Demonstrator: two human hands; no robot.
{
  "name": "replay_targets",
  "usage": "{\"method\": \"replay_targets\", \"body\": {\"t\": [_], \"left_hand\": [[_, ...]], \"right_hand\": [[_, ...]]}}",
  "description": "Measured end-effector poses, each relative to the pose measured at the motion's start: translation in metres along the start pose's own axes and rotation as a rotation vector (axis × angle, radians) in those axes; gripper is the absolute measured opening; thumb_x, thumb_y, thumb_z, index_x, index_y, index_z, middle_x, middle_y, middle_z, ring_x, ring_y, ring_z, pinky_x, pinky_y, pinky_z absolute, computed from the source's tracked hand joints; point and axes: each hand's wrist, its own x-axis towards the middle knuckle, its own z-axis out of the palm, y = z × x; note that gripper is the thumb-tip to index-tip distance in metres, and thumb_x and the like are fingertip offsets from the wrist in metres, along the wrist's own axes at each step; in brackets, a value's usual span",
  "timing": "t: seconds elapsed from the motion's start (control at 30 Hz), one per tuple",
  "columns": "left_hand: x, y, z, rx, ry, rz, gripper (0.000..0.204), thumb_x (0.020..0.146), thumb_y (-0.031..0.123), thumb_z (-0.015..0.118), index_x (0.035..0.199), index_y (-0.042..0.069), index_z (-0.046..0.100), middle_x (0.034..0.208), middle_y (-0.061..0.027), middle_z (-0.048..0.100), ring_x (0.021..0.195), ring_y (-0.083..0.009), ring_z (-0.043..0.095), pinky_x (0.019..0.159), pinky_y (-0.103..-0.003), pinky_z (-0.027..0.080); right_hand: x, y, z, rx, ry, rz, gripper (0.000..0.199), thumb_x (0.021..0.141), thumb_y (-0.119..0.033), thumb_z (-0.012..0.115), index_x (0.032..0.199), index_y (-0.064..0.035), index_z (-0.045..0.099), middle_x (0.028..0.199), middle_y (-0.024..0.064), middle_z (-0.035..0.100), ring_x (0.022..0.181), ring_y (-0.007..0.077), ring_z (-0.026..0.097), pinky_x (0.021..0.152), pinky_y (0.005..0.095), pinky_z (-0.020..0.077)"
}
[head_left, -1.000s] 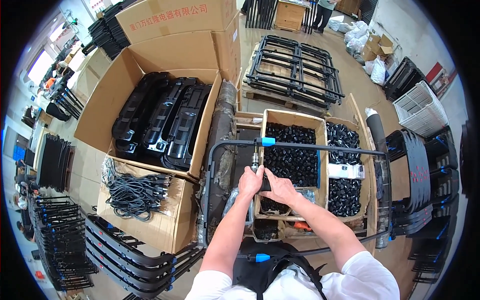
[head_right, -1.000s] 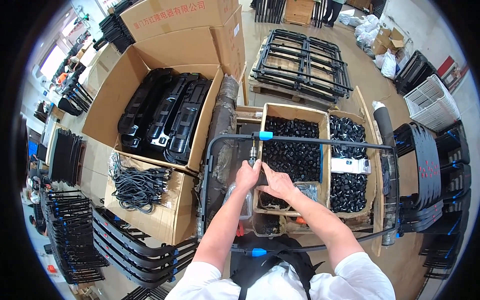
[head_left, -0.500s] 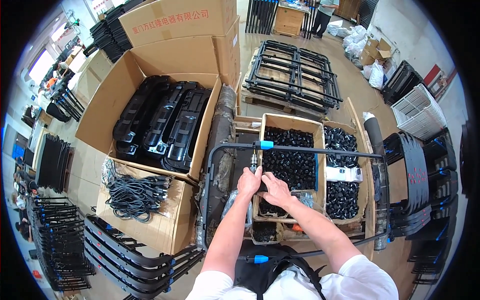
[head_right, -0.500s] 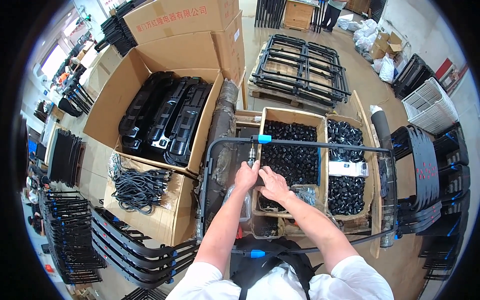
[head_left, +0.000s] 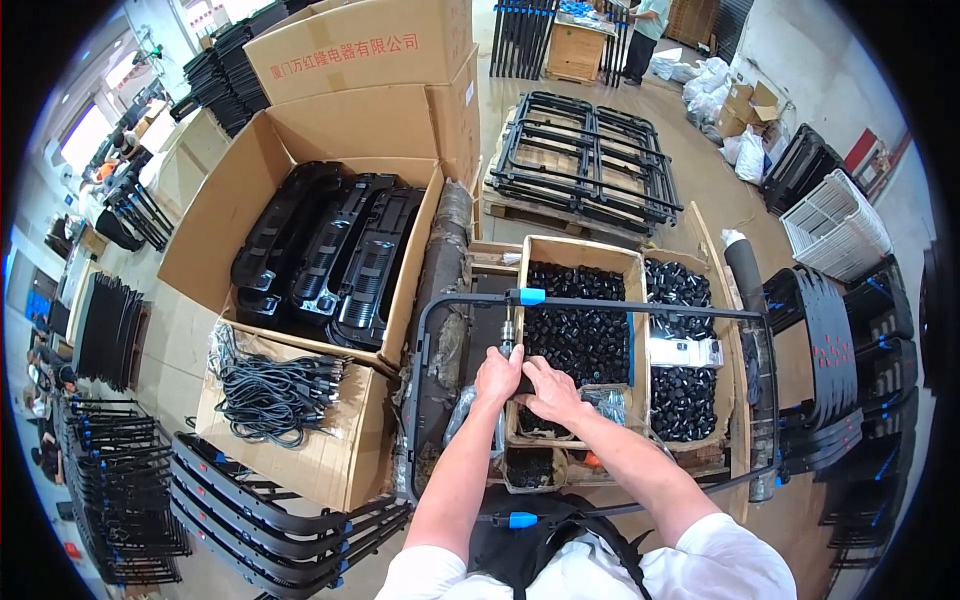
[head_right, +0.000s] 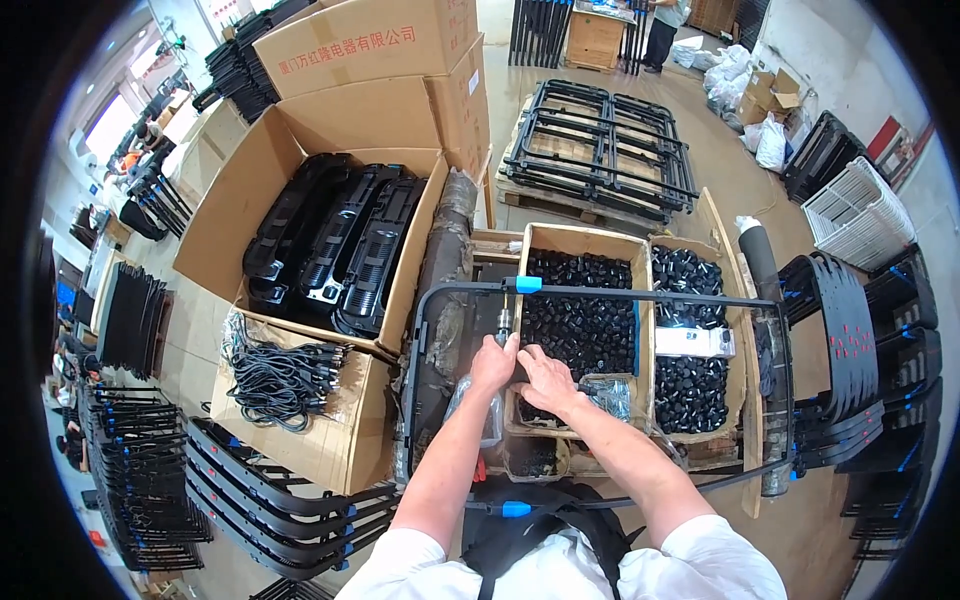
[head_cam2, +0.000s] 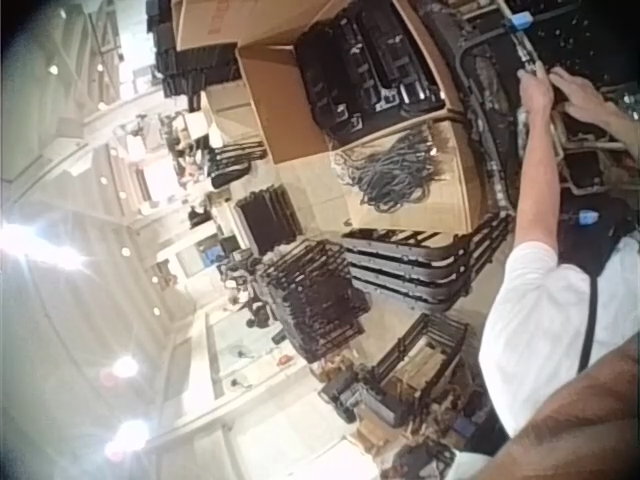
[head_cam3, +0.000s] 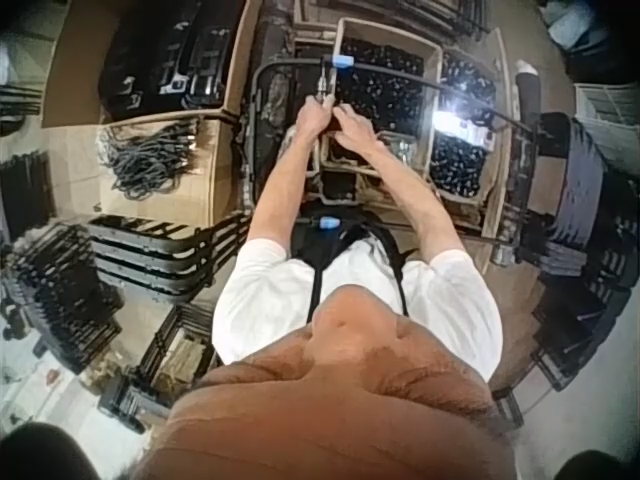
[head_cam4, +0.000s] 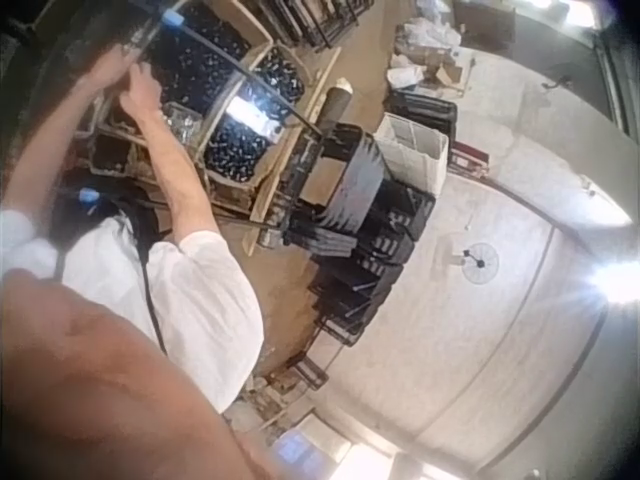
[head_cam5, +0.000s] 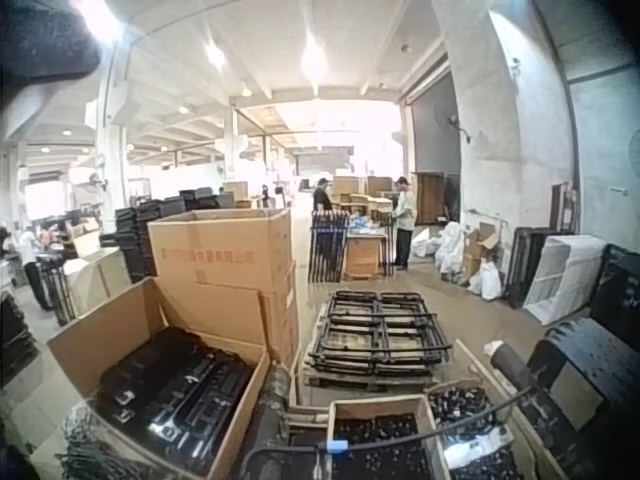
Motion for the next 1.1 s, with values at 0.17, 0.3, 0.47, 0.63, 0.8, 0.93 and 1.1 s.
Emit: {"method": "replay_targets", "body": {"t": [0.17,0.3,0.47,0.63,0.8,0.93,1.1], "left_hand": [[-0.003,-0.003,0.002,0.006,0.008,0.004,0.077,0.1,0.065,0.055,0.128,-0.007,0.058,0.121,-0.0378,0.069,0.118,-0.0515,0.067,0.103,-0.056,0.051],[-0.006,-0.007,0.005,0.0,0.031,0.025,0.077,0.1,0.065,0.056,0.127,-0.007,0.058,0.118,-0.0378,0.07,0.116,-0.0524,0.067,0.101,-0.056,0.052],[-0.011,-0.012,0.008,0.035,0.044,0.041,0.076,0.101,0.063,0.056,0.123,-0.01,0.059,0.116,-0.0382,0.071,0.114,-0.0518,0.068,0.102,-0.054,0.052],[-0.022,-0.019,0.005,0.144,0.067,0.086,0.072,0.1,0.062,0.057,0.114,-0.008,0.064,0.11,-0.036,0.073,0.107,-0.0506,0.071,0.096,-0.055,0.055],[-0.033,0.012,-0.002,0.343,0.143,0.321,0.067,0.097,0.063,0.06,0.091,-0.003,0.073,0.09,-0.0313,0.075,0.09,-0.0465,0.075,0.083,-0.054,0.059],[-0.029,0.021,-0.002,0.421,0.149,0.361,0.068,0.096,0.064,0.061,0.089,-0.002,0.076,0.086,-0.0298,0.075,0.085,-0.045,0.076,0.079,-0.053,0.061],[-0.022,0.022,0.004,0.457,0.147,0.37,0.069,0.096,0.064,0.061,0.089,-0.002,0.078,0.085,-0.0294,0.075,0.084,-0.0451,0.076,0.078,-0.052,0.061]], "right_hand": [[-0.005,-0.002,0.001,-0.008,0.012,-0.012,0.055,0.085,-0.024,0.08,0.13,-0.0058,0.054,0.134,0.0184,0.056,0.121,0.0423,0.063,0.099,0.0528,0.0535],[-0.009,0.0,0.005,0.006,0.0,-0.004,0.055,0.085,-0.025,0.08,0.13,-0.0051,0.055,0.133,0.0188,0.056,0.119,0.0433,0.063,0.099,0.0527,0.0536],[-0.015,0.0,0.008,-0.026,0.031,-0.024,0.054,0.085,-0.026,0.08,0.128,-0.0045,0.056,0.13,0.0191,0.058,0.112,0.044,0.066,0.095,0.0534,0.0546],[-0.03,0.005,0.015,-0.053,0.08,-0.093,0.057,0.084,-0.026,0.081,0.131,-0.0053,0.056,0.127,0.0196,0.06,0.107,0.0426,0.068,0.092,0.0529,0.0559],[-0.042,0.017,-0.003,-0.061,0.094,-0.004,0.074,0.081,-0.028,0.083,0.142,-0.0034,0.047,0.114,0.023,0.068,0.104,0.044,0.07,0.091,0.0514,0.0573],[-0.036,0.025,-0.005,-0.045,0.067,0.043,0.076,0.08,-0.028,0.082,0.143,-0.0034,0.047,0.119,0.0249,0.069,0.108,0.0444,0.07,0.095,0.0511,0.0569],[-0.031,0.032,-0.008,-0.052,0.042,0.056,0.077,0.08,-0.028,0.082,0.143,-0.0024,0.046,0.118,0.0255,0.07,0.108,0.0439,0.07,0.094,0.0508,0.0574]]}}
